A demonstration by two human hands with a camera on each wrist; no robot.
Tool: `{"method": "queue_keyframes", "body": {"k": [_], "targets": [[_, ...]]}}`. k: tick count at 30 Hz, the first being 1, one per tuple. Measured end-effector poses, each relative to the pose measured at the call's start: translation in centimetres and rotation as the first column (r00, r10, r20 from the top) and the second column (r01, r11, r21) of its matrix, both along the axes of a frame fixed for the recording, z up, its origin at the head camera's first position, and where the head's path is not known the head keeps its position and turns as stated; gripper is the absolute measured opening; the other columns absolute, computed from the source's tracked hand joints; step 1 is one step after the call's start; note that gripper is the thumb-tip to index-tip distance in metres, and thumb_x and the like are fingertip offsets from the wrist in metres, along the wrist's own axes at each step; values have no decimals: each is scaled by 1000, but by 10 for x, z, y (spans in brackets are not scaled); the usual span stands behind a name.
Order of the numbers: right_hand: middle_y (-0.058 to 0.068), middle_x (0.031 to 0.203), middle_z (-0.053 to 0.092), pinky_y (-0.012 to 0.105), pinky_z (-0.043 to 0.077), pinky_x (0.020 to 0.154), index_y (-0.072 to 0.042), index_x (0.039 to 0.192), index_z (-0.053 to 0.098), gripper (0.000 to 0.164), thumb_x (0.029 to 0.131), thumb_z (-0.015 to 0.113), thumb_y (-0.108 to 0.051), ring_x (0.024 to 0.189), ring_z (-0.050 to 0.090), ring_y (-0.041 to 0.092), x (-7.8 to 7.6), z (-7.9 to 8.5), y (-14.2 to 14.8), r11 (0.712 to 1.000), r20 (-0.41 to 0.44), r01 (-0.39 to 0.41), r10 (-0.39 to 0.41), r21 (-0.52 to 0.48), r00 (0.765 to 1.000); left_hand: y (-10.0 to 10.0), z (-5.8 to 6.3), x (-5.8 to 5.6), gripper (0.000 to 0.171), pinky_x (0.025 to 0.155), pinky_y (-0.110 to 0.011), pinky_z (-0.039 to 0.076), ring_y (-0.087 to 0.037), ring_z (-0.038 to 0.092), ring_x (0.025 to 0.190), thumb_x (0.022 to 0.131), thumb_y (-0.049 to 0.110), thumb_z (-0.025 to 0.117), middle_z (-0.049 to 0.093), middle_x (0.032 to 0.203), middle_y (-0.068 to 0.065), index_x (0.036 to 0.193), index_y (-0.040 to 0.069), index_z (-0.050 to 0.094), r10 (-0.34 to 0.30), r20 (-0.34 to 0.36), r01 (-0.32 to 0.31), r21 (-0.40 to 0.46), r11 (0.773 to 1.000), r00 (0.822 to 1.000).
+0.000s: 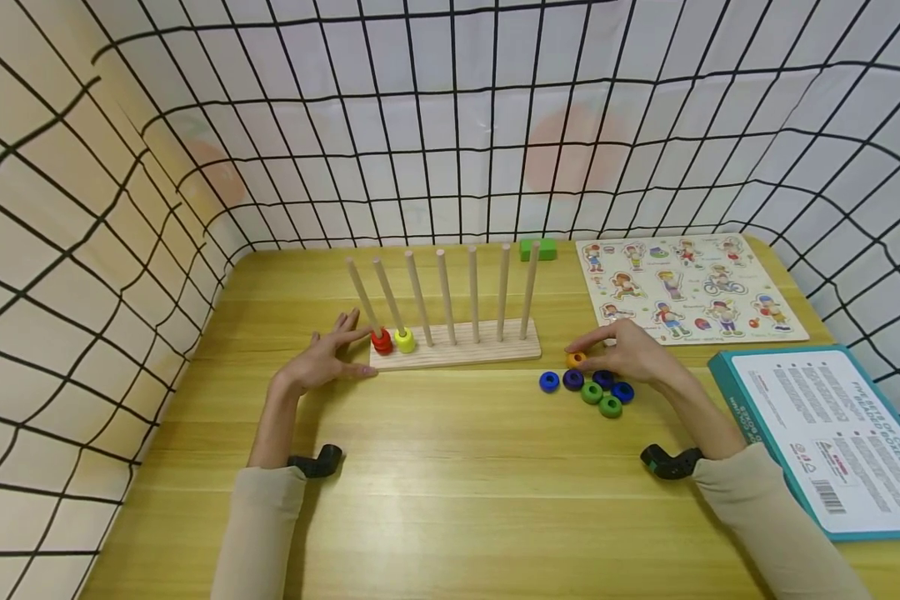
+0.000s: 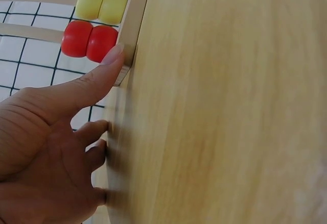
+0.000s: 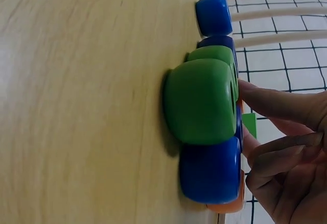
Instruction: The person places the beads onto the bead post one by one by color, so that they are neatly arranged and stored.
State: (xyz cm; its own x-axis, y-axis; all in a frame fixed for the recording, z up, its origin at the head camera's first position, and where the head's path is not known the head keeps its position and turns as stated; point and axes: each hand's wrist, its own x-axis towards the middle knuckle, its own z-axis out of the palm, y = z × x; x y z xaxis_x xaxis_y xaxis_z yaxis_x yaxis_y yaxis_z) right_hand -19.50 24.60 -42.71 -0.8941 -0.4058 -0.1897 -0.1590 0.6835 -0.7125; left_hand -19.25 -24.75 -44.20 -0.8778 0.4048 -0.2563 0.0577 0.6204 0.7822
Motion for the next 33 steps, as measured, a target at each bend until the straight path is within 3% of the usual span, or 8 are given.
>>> {"method": "queue_keyframes", "body": {"k": [6, 12, 15, 19, 22, 24, 29, 33], "targets": [[19, 121, 76, 46, 53, 97, -7, 114, 80, 24, 90, 80, -12, 122, 64, 41, 2, 0, 2, 1000, -27, 9, -9, 24, 1000, 1, 1, 0, 80, 119, -69, -26, -34, -22, 160, 94, 22, 76, -9, 175, -16, 161, 6, 34, -3, 3, 3, 3, 1000, 1000], [23, 122, 74, 22, 49, 78, -4, 115, 79, 24, 92, 79, -12, 113, 68, 36, 5, 6, 7, 1000, -31, 7, -6, 16, 1000, 1, 1, 0, 79, 119, -69, -26, -35, -22, 160, 95, 22, 76, -8, 175, -16, 161, 6, 35, -5, -1, 5, -7, 1000, 1000], [25, 127, 71, 21, 47, 67, -3, 120, 77, 25, 96, 73, -9, 91, 71, 25, 5, 15, 13, 1000, -12, 17, -17, 0, 1000, 1, 1, 1, 80, 119, -69, -25, -35, -21, 160, 94, 21, 76, -8, 175, -17, 161, 6, 34, -9, -6, 9, -11, 1000, 1000], [28, 136, 65, 24, 45, 58, -1, 127, 72, 28, 100, 66, -7, 74, 70, 14, 3, 34, 19, 998, -5, 27, -28, -52, 1000, 0, 1, 1, 81, 119, -70, -25, -36, -20, 160, 94, 19, 76, -8, 174, -18, 161, 6, 34, -12, -16, 12, -12, 1000, 1000], [28, 143, 60, 25, 41, 51, -3, 130, 71, 31, 102, 66, -13, 82, 74, 17, 1, 53, 19, 997, -30, 37, -39, -66, 999, 0, 1, 1, 81, 119, -71, -25, -36, -20, 160, 94, 19, 76, -8, 174, -18, 161, 6, 33, -12, -17, 11, -17, 1000, 1000], [25, 137, 65, 25, 35, 46, -7, 131, 71, 31, 102, 66, -17, 66, 64, 19, -2, 67, 17, 996, -48, 64, -67, -68, 997, 0, 1, 1, 81, 119, -71, -25, -36, -20, 160, 95, 20, 76, -8, 174, -18, 162, 6, 33, -13, -17, 13, -18, 1000, 1000], [-5, 109, 76, 27, 31, 47, -15, 131, 72, 31, 101, 69, -25, 50, 35, 15, -13, 104, 8, 987, -114, 116, -129, -108, 985, -1, 1, 0, 81, 118, -71, -25, -37, -21, 160, 95, 21, 76, -8, 174, -18, 161, 6, 33, -10, -13, 10, -11, 1000, 1000], [-19, 106, 74, 28, 36, 53, -14, 131, 72, 35, 99, 72, -27, 53, 44, 10, -23, 135, -7, 978, -168, 103, -134, -182, 977, -1, 0, 0, 81, 118, -71, -26, -36, -21, 160, 95, 22, 76, -8, 174, -17, 162, 7, 33, -10, -11, 10, -5, 1000, 1000]]}}
